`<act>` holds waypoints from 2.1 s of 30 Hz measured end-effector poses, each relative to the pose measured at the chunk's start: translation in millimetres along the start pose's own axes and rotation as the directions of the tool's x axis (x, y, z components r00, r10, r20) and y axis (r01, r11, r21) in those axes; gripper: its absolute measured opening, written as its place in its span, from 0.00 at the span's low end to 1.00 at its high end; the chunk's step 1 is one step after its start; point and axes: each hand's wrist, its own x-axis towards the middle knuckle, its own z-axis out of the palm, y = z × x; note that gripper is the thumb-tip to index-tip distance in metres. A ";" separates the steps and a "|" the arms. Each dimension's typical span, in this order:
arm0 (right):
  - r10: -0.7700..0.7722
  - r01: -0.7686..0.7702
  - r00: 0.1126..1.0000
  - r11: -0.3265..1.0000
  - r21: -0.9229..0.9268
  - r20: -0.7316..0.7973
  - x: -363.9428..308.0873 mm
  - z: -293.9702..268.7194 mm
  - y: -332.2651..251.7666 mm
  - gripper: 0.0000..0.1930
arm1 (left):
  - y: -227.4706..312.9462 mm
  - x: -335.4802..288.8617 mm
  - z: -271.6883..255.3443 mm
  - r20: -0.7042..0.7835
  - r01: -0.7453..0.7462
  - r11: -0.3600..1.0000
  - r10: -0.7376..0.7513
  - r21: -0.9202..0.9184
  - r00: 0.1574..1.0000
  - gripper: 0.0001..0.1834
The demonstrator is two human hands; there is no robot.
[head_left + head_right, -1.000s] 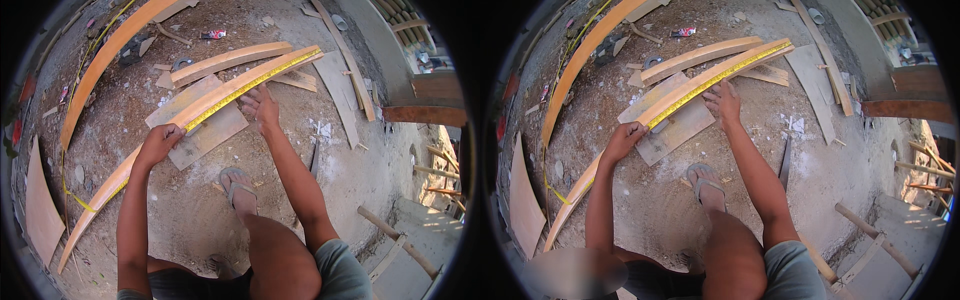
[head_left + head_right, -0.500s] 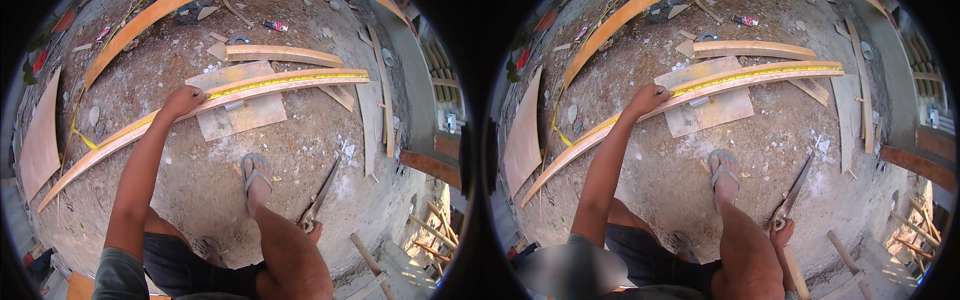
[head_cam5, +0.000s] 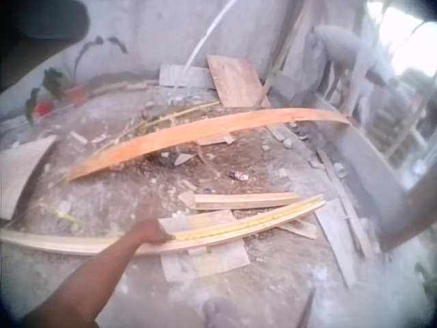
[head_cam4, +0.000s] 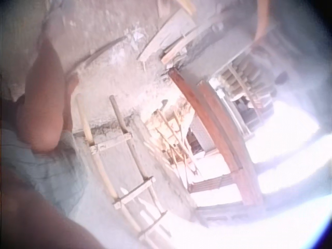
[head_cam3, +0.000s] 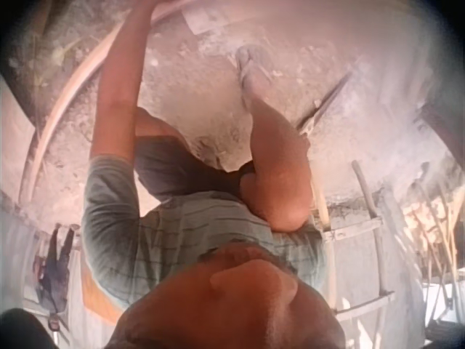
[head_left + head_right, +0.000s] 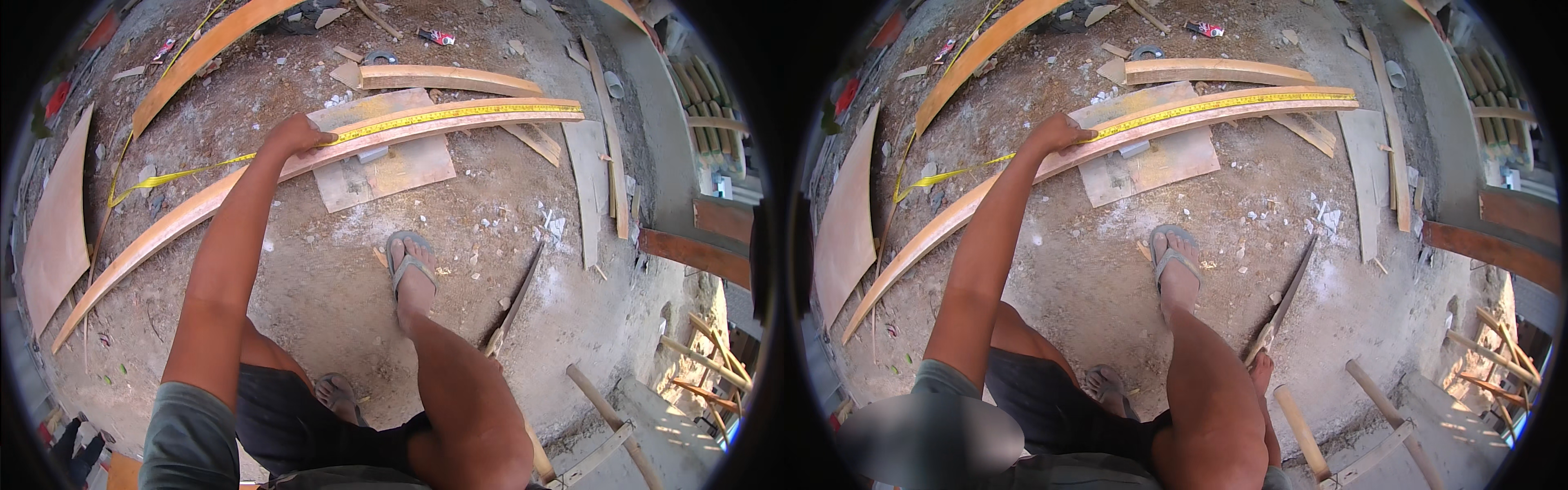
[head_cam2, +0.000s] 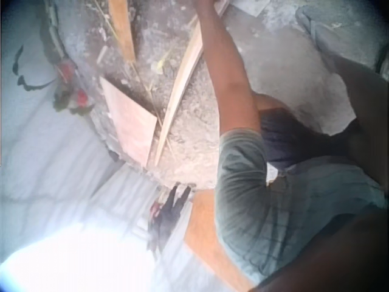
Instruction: The person measures a long wooden plank with a tape measure, marks it, and then cuts through the plank using a hand saw.
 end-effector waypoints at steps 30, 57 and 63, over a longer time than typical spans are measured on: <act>-0.344 0.397 0.916 0.698 0.596 -0.207 158.4 -95.4 -338.0 0.07 | -5.2 -6.6 0.2 0.034 0.011 0.992 -0.015 0.125 0.999 0.31; -0.348 0.399 0.914 0.684 0.612 -0.207 156.4 -97.7 -343.4 0.09 | -7.1 -4.8 3.2 0.004 -0.003 0.996 0.002 0.086 1.000 0.31; -0.281 0.275 0.955 0.721 0.636 -0.095 156.1 -133.0 -381.3 0.07 | -3.7 -27.8 1.9 -0.001 0.017 0.985 -0.017 0.171 1.000 0.28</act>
